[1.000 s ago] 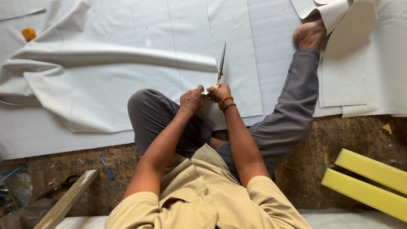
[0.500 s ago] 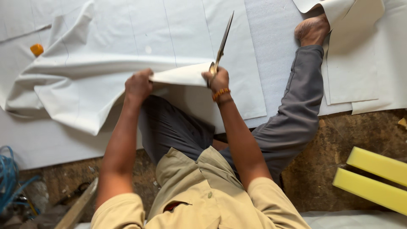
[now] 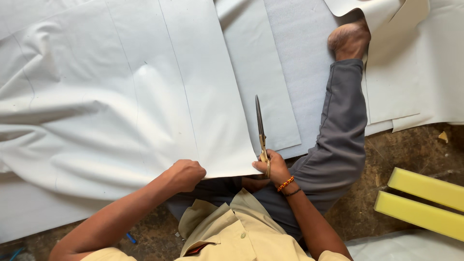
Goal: The person sits on the workshop floor and cuts a large white foam sheet along marked straight lines using long tailor shears, holding the sheet flat with the free hand and repositioning the material between cuts.
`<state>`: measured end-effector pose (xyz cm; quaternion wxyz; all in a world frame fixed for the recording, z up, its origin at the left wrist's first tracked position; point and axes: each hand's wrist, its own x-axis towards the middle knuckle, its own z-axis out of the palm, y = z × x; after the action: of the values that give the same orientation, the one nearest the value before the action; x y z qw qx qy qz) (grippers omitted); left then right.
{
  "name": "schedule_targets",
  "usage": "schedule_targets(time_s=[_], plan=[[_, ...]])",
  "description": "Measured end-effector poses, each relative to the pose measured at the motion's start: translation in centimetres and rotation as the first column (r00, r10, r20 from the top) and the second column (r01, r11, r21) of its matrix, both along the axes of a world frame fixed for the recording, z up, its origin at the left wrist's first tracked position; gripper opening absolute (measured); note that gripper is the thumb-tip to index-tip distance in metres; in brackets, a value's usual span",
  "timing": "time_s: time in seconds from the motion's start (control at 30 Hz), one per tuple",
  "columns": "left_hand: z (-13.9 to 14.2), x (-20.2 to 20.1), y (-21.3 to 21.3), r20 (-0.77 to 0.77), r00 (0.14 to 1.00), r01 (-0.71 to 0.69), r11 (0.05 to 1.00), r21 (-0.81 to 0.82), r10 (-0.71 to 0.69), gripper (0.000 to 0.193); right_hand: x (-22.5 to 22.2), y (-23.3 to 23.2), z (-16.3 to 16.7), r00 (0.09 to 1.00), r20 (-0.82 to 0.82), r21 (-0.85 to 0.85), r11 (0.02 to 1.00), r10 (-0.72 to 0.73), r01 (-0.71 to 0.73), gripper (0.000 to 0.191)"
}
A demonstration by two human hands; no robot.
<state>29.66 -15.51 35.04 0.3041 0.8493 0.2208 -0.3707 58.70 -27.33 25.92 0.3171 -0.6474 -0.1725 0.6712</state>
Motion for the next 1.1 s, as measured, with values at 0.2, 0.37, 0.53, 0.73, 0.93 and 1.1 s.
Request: schedule_targets(time_s=[0.2,0.37,0.53,0.73,0.93,1.1], plan=[[-3.2,3.1,3.4,-0.299,0.946,-0.046,0.859,-0.51,-0.127,0.032,2.1,1.0,0.1,0.9,0.346,-0.04,0.962,0.266,-0.269,0.028],[-7.7,8.1,7.9,0.395,0.859,-0.302,0.946,-0.123,0.325,0.034,5.9,7.8,-2.2,0.278,0.957,0.049,0.893,0.087,-0.447,0.037],[-11.8,10.3,11.3,0.583,0.745,-0.578,0.749,0.323,0.324,0.03,7.5,12.5,-5.1,0.217,0.962,-0.119,0.972,0.163,-0.202,0.05],[-13.6,11.1,10.5,0.623,0.721,-0.65,0.609,0.456,0.304,0.048,6.6,12.1,-6.6,0.254,0.956,-0.111,0.982,0.147,-0.151,0.045],[-14.4,10.9,11.6,0.585,0.721,-0.681,0.535,0.5,0.371,0.059,8.2,11.9,-6.7,0.256,0.963,-0.063,0.995,0.082,-0.084,0.049],[-15.5,10.3,12.8,0.548,0.706,-0.704,0.533,0.47,0.45,0.021,9.0,12.9,-5.6,0.391,0.882,-0.246,0.965,0.262,-0.09,0.043]])
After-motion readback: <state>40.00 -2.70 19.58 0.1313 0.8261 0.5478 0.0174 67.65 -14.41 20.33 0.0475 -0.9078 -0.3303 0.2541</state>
